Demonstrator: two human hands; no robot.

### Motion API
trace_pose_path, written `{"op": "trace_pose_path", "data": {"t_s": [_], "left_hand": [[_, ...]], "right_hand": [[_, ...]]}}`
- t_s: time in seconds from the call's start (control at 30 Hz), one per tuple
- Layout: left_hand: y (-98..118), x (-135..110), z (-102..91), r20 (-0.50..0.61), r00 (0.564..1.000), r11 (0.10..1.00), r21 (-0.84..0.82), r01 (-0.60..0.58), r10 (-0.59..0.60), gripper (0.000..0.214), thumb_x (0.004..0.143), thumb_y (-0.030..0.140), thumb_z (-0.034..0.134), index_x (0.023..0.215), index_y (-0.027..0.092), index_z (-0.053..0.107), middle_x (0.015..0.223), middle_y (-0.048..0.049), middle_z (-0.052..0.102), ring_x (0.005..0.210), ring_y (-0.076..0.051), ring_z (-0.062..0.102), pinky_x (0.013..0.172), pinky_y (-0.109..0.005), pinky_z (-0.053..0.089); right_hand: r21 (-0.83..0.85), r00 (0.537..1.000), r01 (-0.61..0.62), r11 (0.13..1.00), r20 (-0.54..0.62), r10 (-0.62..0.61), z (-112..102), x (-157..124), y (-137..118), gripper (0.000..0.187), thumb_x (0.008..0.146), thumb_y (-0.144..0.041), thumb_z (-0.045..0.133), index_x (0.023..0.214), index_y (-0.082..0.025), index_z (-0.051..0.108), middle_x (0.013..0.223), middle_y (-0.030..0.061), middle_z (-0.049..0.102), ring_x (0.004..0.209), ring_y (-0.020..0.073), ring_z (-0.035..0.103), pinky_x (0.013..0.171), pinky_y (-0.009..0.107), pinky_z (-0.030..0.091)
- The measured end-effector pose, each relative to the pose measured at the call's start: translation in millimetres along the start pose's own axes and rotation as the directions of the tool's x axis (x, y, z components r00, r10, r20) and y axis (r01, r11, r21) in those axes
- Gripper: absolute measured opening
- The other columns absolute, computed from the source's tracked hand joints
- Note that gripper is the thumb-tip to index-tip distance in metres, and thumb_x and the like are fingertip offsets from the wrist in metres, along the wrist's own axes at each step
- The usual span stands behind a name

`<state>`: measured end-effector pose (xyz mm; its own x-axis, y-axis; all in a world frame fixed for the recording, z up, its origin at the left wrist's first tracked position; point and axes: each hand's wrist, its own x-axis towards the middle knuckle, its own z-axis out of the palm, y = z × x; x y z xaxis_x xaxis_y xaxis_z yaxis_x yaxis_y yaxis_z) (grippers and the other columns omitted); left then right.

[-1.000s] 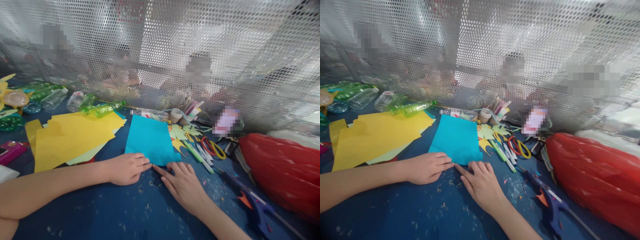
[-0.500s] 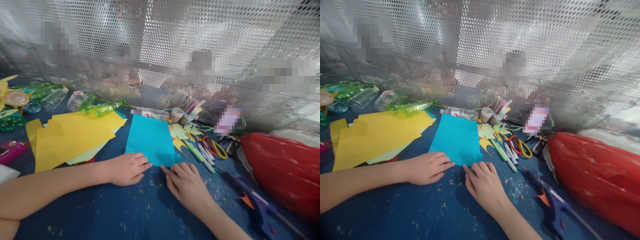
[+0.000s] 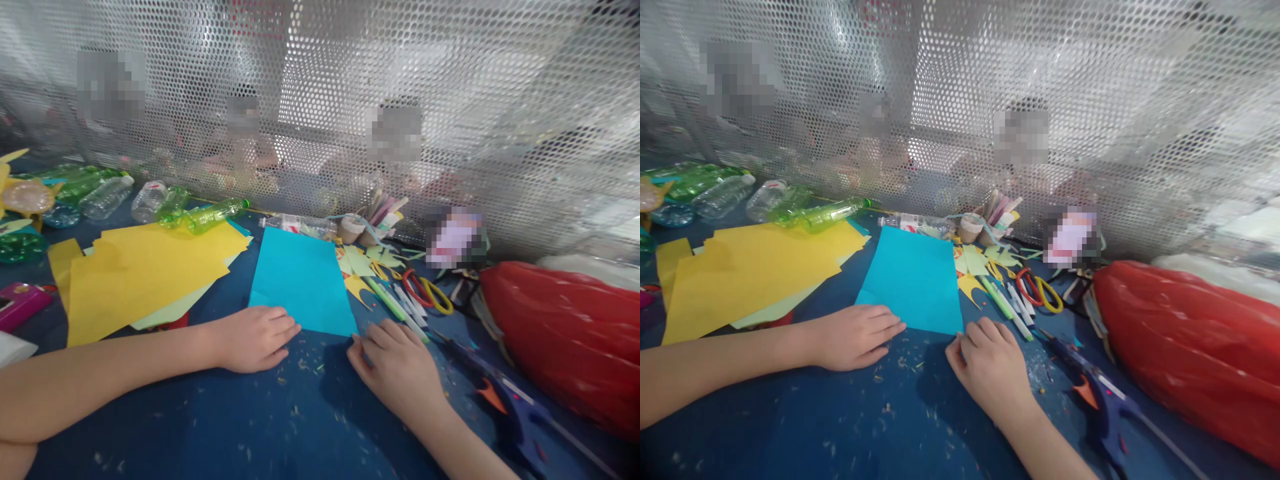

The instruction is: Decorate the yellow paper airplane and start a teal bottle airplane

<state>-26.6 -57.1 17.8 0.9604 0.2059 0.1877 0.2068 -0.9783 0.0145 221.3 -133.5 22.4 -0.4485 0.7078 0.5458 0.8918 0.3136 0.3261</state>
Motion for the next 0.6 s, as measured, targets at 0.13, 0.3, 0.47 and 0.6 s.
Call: {"op": "trace_pose_path", "data": {"t_s": [0.13, 0.3, 0.47, 0.6], "left_hand": [[-0.8, -0.7, 1.4, -0.008, 1.000, 1.000, -0.007, -0.006, 0.006, 0.044, 0.094, 0.030, 0.033, 0.127, 0.005, 0.049, 0.120, -0.0163, 0.059, 0.106, -0.028, 0.054, 0.088, -0.038, 0.043], [-1.2, -0.5, 0.1, -0.014, 1.000, 1.000, -0.017, -0.007, 0.007, 0.044, 0.094, 0.031, 0.034, 0.127, 0.006, 0.048, 0.118, -0.0169, 0.060, 0.105, -0.028, 0.054, 0.088, -0.039, 0.043], [-1.1, 0.8, -1.9, -0.020, 1.000, 1.000, -0.016, -0.009, 0.009, 0.043, 0.094, 0.029, 0.037, 0.126, 0.004, 0.049, 0.119, -0.0159, 0.060, 0.107, -0.027, 0.053, 0.093, -0.038, 0.041], [-0.6, -0.8, -0.2, -0.124, 0.992, 0.999, -0.031, 0.027, -0.030, 0.038, 0.093, 0.030, 0.038, 0.116, 0.008, 0.058, 0.107, -0.0144, 0.064, 0.102, -0.025, 0.056, 0.089, -0.038, 0.044]], "right_hand": [[-0.095, 0.998, -0.050, 0.994, 0.027, 0.053, 0.1, -3.0, -0.4, 0.041, 0.084, -0.021, 0.048, 0.044, -0.020, 0.055, 0.050, 0.0042, 0.047, 0.060, 0.0185, 0.047, 0.059, 0.033, 0.034], [0.064, 0.998, -0.055, 0.996, 0.033, 0.053, 0.6, -7.5, -4.3, 0.030, 0.089, -0.026, 0.044, 0.081, -0.017, 0.071, 0.071, 0.0075, 0.061, 0.071, 0.0196, 0.054, 0.065, 0.033, 0.042], [0.385, 0.980, -0.019, 0.923, 0.188, -0.058, 6.3, -8.9, -8.7, 0.031, 0.093, -0.026, 0.040, 0.111, -0.021, 0.065, 0.086, 0.0083, 0.062, 0.078, 0.0190, 0.056, 0.069, 0.034, 0.048], [0.410, 0.978, -0.058, 0.910, 0.208, -0.031, 8.1, -9.0, -8.3, 0.031, 0.093, -0.026, 0.041, 0.110, -0.021, 0.066, 0.084, 0.0084, 0.061, 0.078, 0.0194, 0.056, 0.067, 0.035, 0.048]]}}
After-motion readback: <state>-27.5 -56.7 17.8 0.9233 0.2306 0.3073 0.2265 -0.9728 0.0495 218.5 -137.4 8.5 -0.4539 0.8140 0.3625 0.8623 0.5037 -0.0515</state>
